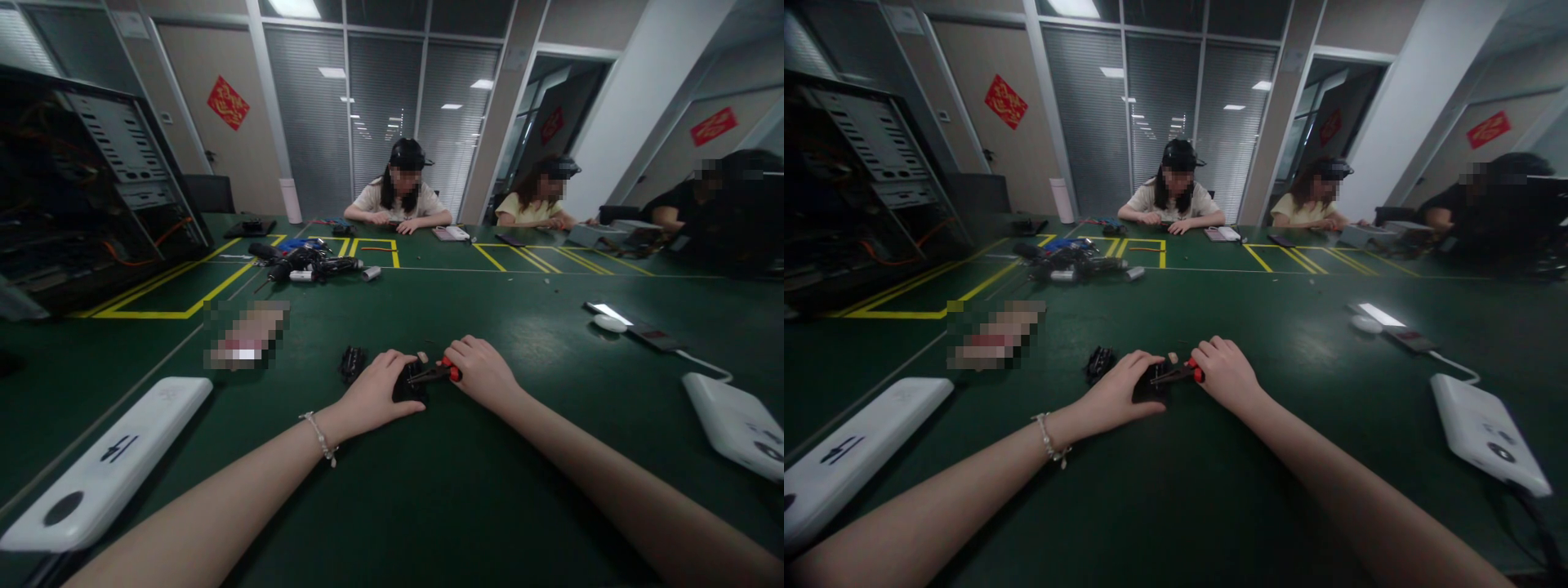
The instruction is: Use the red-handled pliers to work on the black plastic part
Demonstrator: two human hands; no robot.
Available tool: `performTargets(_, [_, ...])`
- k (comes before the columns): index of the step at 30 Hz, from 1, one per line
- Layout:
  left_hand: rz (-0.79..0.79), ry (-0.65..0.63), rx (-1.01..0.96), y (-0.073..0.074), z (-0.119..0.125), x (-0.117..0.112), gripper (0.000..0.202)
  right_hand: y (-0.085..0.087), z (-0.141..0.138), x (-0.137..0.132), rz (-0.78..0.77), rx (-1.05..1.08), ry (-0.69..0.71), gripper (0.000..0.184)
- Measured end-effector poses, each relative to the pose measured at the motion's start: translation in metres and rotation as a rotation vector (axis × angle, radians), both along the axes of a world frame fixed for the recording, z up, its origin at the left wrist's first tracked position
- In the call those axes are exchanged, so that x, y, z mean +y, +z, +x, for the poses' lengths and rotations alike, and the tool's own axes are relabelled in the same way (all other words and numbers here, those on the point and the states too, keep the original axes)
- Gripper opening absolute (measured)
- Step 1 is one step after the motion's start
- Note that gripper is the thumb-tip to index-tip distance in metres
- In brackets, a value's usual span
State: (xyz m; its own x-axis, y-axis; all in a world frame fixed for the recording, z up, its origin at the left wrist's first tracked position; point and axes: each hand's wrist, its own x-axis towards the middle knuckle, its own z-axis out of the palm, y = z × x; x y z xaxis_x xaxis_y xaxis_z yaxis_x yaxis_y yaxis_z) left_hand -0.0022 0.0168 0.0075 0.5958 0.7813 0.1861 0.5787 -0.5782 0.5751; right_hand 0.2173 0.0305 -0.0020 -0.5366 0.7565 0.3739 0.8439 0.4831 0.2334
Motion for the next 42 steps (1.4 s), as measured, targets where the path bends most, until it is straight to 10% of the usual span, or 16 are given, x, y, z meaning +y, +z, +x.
performTargets(42, [0.056, -0.014, 0.000, -0.0044, -0.0007, 0.0016, 0.056, 0.0016, 0.0031, 0.0008, -0.001, 0.001, -0.003, 0.008])
